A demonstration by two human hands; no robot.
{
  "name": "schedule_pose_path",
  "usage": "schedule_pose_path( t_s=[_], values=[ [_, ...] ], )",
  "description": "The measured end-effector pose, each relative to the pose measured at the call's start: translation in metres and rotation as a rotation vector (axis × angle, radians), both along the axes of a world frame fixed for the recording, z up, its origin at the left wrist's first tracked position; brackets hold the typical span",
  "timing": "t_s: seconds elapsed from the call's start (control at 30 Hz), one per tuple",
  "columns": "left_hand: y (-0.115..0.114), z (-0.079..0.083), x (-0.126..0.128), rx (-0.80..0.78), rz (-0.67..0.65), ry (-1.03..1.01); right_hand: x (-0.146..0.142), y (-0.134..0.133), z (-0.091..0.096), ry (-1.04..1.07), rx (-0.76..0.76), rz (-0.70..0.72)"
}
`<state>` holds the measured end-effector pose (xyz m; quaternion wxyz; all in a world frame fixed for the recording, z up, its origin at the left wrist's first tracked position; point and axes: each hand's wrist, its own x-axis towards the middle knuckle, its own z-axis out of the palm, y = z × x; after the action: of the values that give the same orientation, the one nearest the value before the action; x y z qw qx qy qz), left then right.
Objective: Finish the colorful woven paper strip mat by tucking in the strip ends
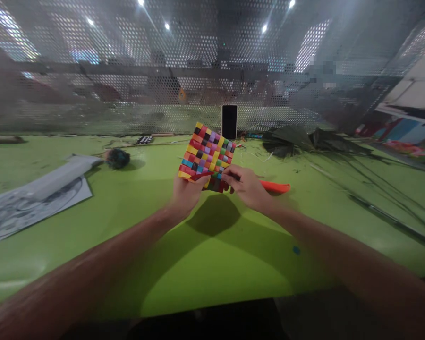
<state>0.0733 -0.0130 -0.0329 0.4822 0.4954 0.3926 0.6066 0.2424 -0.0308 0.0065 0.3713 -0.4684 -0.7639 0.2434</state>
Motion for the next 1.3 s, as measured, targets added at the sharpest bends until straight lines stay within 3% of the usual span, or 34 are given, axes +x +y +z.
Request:
schedule_pose_path(
  t_s=[0.13, 0.37, 0.63, 1.07, 1.3],
  values=[
    [-0.003, 0.003, 0.0, 0.135, 0.099, 0.127, -0.003, -0.003, 0.001, -0.01, 0.034, -0.007],
    [-0.012, 0.012, 0.001, 0.202, 0.07, 0.195, -0.004, -0.004, 0.001, -0.071, 0.089, -0.092],
    [-0.01, 0.014, -0.001, 0.038, 0.168, 0.155, -0.002, -0.003, 0.004, 0.081, -0.017, 0.07],
    [-0.007, 0.015, -0.003, 0.089, 0.118, 0.084, -0.002, -0.01, 0.012, 0.105, -0.06, 0.065],
    [-0.008, 0.027, -0.005, 0.005, -0.041, 0.03, -0.001, -0.006, 0.006, 0.02, 0.028, 0.003]
  ],
)
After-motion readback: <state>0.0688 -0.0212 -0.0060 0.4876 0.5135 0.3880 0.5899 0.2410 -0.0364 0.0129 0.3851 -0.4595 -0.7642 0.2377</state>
